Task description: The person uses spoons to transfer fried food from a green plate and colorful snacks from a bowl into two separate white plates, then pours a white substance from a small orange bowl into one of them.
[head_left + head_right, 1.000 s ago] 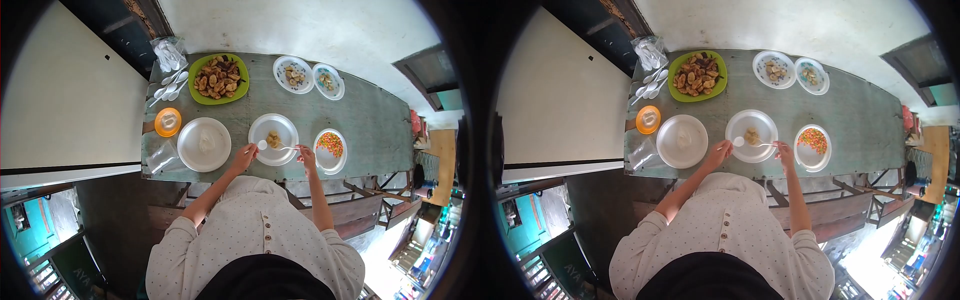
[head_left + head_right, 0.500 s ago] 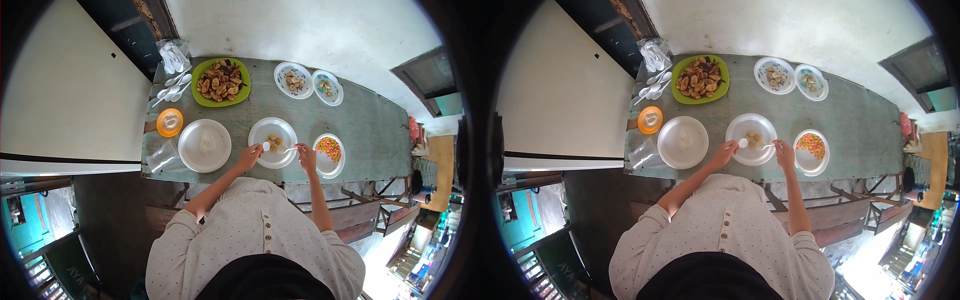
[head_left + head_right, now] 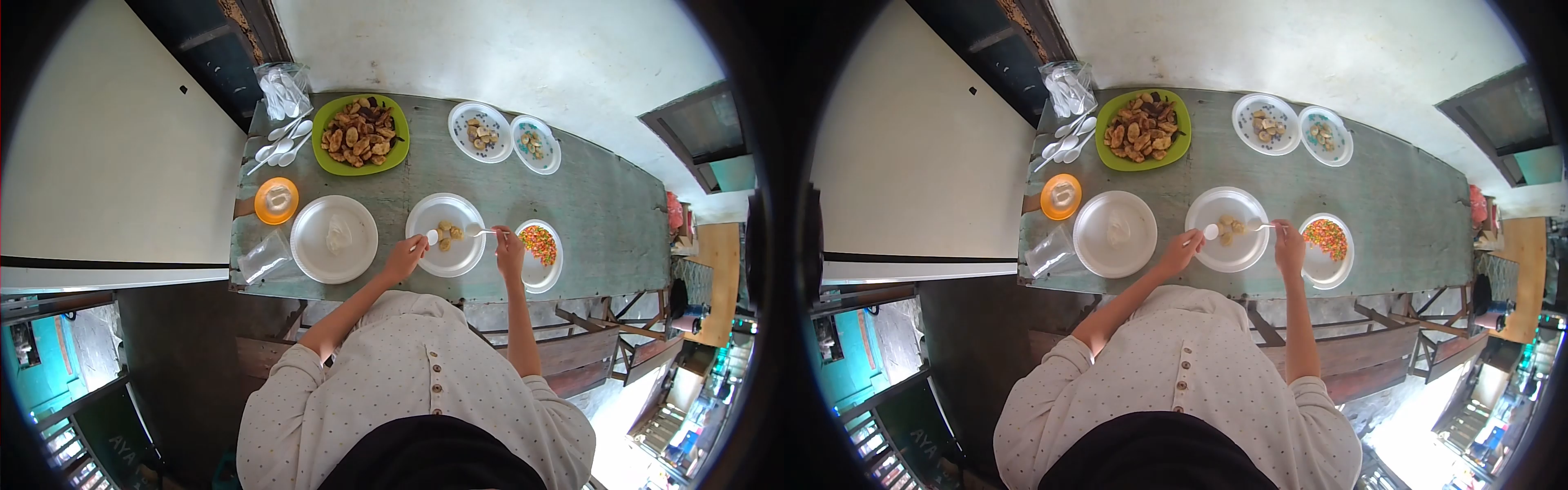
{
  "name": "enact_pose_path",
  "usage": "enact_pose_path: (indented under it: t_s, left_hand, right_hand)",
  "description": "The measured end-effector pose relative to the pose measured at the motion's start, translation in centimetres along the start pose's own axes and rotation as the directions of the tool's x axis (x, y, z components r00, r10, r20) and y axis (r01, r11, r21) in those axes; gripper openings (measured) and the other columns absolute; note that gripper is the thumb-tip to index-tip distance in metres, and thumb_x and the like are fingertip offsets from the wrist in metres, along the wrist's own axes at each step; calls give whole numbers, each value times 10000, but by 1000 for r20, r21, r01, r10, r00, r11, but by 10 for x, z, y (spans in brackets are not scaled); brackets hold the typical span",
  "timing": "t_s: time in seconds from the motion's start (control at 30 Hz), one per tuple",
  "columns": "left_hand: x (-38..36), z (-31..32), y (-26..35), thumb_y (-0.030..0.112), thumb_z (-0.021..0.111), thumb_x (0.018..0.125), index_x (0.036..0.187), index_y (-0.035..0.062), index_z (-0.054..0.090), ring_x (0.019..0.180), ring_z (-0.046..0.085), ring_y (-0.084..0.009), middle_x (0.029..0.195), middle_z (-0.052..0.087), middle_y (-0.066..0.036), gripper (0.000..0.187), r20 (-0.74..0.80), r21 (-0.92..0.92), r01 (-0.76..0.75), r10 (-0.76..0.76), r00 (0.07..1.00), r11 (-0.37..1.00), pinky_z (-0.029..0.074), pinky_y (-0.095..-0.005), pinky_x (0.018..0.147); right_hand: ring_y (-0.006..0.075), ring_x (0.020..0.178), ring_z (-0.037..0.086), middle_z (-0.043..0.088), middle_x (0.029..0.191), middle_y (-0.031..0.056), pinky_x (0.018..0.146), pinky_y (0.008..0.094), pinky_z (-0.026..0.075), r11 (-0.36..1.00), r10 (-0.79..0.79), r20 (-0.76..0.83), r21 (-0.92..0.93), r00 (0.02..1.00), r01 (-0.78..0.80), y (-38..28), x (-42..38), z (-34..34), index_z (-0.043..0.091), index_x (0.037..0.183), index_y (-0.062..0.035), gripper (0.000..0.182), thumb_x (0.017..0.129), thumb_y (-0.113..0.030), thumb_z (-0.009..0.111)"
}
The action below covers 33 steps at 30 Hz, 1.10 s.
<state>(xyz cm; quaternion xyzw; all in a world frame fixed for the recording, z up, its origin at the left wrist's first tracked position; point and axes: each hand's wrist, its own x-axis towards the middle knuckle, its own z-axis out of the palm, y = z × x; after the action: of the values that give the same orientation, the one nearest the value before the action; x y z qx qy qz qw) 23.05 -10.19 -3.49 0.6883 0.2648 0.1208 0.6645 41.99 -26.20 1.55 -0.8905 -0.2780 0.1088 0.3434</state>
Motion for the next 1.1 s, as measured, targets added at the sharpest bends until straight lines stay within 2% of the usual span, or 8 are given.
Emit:
enact_pose_path:
  t_s: [0.43,0.53,0.6,0.7,0.87,0.97,1.03,1.1]
  left_hand:
    - [3,-6,11,306,380,896,743,56,526,522,495,-179,563,486,-61,329,1,53,-62,62,998,997,383,-306,533]
    - [1,-10,10,274,386,898,752,37,525,564,462,-108,594,485,-31,311,16,56,-2,1,1000,998,374,-254,550]
    - [2,-11,9,299,381,898,741,47,522,504,473,-169,550,469,-62,329,-13,36,-73,73,997,997,373,-304,520]
    - [-1,-16,11,302,383,898,740,43,519,498,456,-155,550,461,-59,332,-13,-24,-65,64,998,998,368,-297,514]
    - [-10,-26,19,299,383,900,750,40,517,510,455,-143,565,467,-51,328,-37,-31,1,-2,999,1000,369,-283,521]
    - [-8,-29,16,299,383,902,757,40,518,525,460,-140,574,477,-47,326,-71,-80,7,-13,997,997,369,-277,527]
    - [-5,-30,14,301,383,903,761,41,519,533,463,-139,579,482,-45,325,-87,-114,17,-27,996,993,369,-274,530]
    - [0,-34,14,291,370,920,776,54,522,591,429,-74,617,467,1,316,-71,-168,72,-85,994,983,367,-227,556]
  right_hand:
    - [267,708,597,623,795,111,629,337,442,999,45,-12,9,999,-45,-11,-3,7,614,891,-81,176,841,-200,495]
    - [261,694,594,620,805,113,621,330,442,991,116,12,66,993,-117,-21,2,10,610,903,-80,158,836,-173,501]
    - [106,471,489,585,683,64,442,248,381,964,-156,-49,210,987,163,-20,10,23,606,928,-60,171,855,-145,477]
    - [124,509,510,599,780,63,489,248,407,943,-319,105,137,942,304,-25,18,27,600,934,-51,170,850,-114,466]
    - [125,523,518,604,823,62,505,244,408,940,-340,150,76,929,332,-36,23,25,594,945,-37,176,850,-103,461]
    - [173,566,555,615,824,82,553,270,431,970,-210,122,148,970,191,-57,36,24,599,938,-54,160,843,-108,481]
    - [86,514,501,603,783,66,485,230,396,959,-172,64,241,983,152,-77,56,30,599,974,-31,201,869,-143,469]
    - [80,513,498,599,765,60,481,224,388,943,-192,70,290,979,164,-99,81,42,599,984,-36,201,870,-140,471]
